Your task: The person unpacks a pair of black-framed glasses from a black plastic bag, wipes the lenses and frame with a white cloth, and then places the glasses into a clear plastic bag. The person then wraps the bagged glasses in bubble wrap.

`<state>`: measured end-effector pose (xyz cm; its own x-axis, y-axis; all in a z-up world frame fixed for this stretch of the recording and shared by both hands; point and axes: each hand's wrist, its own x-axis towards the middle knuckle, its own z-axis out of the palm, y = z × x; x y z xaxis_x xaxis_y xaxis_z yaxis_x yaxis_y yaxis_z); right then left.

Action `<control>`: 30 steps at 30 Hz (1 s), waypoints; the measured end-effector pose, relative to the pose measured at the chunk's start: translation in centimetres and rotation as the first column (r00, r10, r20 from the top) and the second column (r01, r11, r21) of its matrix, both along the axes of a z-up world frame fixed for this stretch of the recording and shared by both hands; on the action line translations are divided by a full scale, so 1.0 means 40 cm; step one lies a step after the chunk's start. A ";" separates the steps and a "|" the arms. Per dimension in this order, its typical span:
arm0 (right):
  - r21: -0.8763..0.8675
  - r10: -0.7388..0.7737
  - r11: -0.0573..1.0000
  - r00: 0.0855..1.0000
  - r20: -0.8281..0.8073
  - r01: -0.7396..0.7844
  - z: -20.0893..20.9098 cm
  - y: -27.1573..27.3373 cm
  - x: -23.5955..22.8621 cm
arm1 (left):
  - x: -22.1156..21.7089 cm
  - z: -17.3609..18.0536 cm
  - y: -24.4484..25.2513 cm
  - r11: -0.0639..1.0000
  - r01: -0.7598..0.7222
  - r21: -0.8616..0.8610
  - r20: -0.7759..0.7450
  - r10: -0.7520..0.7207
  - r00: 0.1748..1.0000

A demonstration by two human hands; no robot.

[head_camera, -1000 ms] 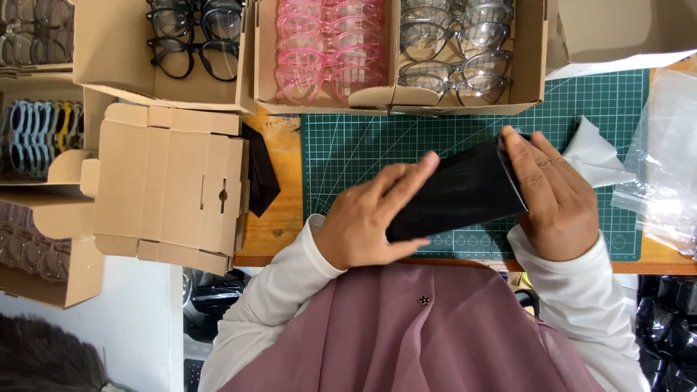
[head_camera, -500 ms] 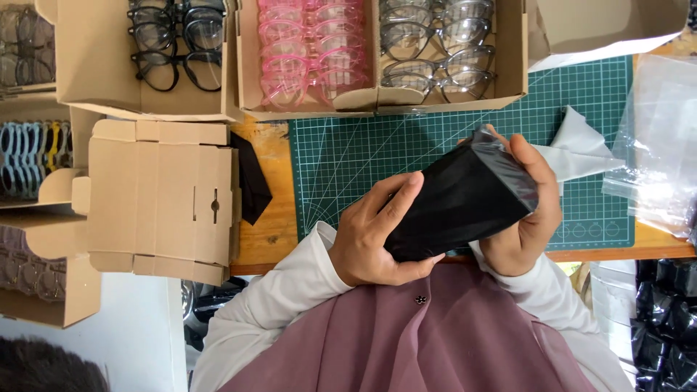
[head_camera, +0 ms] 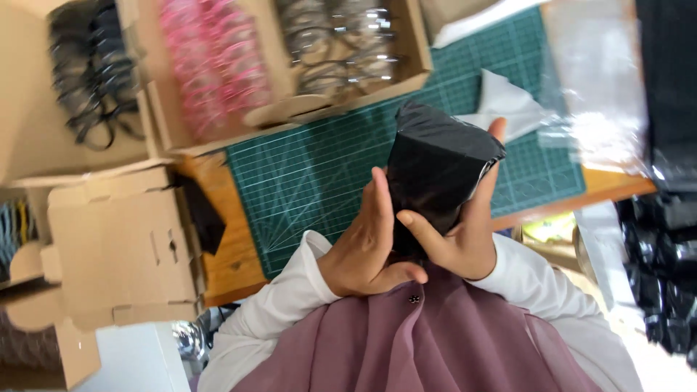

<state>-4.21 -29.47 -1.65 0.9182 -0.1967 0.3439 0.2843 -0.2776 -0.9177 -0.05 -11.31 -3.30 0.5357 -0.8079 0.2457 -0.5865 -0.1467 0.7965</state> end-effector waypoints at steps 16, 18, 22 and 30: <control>0.427 -0.840 0.446 0.533 -0.103 0.786 0.029 -0.454 -0.293 | 0.044 0.068 -0.102 0.991 0.074 0.108 -0.090 -0.064 0.994; 0.231 -0.753 0.655 0.598 0.273 0.719 0.029 -0.513 -0.310 | 0.045 0.062 -0.105 0.989 0.066 0.135 -0.076 -0.056 0.995; 0.149 -0.965 -0.065 -0.024 -0.260 0.987 -0.225 -0.803 -0.473 | 0.051 0.052 -0.108 0.985 0.068 0.160 -0.062 -0.059 0.996; -0.330 -0.817 0.314 0.430 0.383 0.890 -0.359 -0.901 -0.445 | 0.054 0.041 -0.110 0.987 0.025 0.161 -0.021 -0.021 1.000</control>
<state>-22.03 -65.50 -16.01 0.2715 -0.6461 0.7133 -0.2618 -0.7628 -0.5912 2.10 -15.70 -1.68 0.5199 -0.8482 0.1007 -0.5760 -0.2611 0.7747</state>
